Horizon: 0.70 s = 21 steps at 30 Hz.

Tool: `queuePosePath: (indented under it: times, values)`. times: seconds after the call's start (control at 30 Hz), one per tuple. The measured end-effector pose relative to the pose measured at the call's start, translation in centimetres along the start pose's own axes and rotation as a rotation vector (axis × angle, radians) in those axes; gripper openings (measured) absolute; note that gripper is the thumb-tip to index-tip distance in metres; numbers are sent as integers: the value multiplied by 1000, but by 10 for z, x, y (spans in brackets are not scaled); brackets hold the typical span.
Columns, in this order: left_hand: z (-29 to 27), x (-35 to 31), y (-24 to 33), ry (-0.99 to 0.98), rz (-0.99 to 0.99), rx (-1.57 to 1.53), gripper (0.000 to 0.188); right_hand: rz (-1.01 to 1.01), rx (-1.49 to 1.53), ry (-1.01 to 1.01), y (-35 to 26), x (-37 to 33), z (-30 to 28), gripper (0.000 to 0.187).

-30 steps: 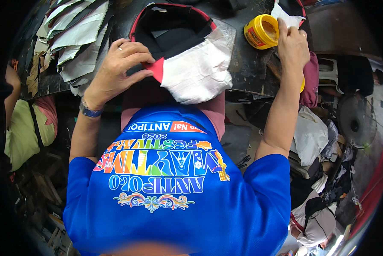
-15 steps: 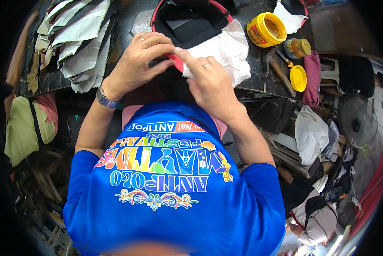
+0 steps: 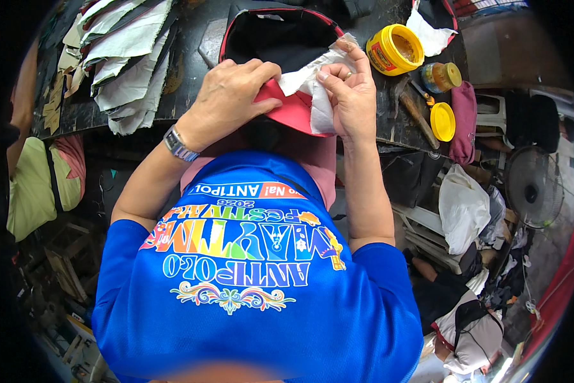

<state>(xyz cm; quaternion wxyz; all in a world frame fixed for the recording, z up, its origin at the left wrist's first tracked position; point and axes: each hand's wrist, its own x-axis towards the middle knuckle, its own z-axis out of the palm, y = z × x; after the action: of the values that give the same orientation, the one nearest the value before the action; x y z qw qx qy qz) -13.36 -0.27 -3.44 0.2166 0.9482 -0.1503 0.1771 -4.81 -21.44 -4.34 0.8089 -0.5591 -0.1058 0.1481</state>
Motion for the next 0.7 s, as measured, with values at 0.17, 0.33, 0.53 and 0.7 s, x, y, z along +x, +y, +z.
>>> queuePosePath:
  times: [0.17,0.33,0.53,0.7]
  values:
    - [15,13,9,110,-34,-245,36,-45,2,-38,-5,3,0,65]
    - [15,12,0,168,112,-304,26,62,1,-230,-17,-4,-9,56]
    - [-4,-22,-21,118,257,-131,12,-59,-559,-350,-12,-19,-4,53]
    - [-3,-42,-27,95,230,-99,13,-39,-784,-285,-10,-33,10,47]
